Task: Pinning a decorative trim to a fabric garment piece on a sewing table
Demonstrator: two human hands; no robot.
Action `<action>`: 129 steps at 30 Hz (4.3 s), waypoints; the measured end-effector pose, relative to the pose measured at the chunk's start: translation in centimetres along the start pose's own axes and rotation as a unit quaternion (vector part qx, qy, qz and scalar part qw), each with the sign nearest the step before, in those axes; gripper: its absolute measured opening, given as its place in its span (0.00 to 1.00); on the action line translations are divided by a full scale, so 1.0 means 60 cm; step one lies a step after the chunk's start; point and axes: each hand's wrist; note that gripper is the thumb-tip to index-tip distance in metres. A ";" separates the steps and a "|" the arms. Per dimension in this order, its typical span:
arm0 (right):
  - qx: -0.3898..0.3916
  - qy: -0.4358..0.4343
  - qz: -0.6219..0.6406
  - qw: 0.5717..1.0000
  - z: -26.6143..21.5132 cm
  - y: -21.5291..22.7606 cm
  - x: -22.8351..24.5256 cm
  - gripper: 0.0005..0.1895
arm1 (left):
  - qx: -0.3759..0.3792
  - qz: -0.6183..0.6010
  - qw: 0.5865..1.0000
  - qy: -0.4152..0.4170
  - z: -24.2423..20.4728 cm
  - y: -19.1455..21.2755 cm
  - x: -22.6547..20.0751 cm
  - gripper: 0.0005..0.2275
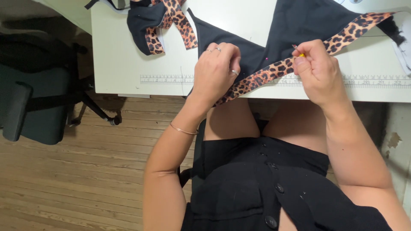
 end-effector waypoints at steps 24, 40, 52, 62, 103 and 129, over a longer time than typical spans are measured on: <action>-0.013 0.086 -0.249 0.965 0.016 -0.031 -0.034 0.04 | 0.202 -0.255 0.944 -0.052 0.028 -0.027 -0.062 0.07; -0.025 0.086 -0.239 0.967 0.016 -0.032 -0.036 0.05 | 0.183 -0.210 0.936 0.216 -0.057 0.117 0.073 0.07; -0.022 0.165 0.044 0.985 0.001 0.003 0.015 0.11 | -0.022 -0.124 0.989 0.078 -0.138 0.028 -0.069 0.24; 0.128 0.160 -0.032 0.978 0.018 -0.008 0.006 0.19 | 0.043 -0.190 0.979 0.058 -0.052 0.020 -0.050 0.05; 0.167 -0.015 -0.031 0.985 0.103 0.016 0.023 0.20 | 0.249 -0.526 0.789 0.198 0.037 0.003 0.013 0.09; -0.037 0.011 -0.024 0.999 -0.045 0.006 0.086 0.10 | 0.244 -0.602 0.738 0.183 0.028 -0.008 -0.029 0.09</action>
Point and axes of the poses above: each hand's wrist, its own z-axis towards the middle knuckle, its own y-axis out of the back of the hand, x = y × z, and after that the axes turned 9 degrees about z, right-handed
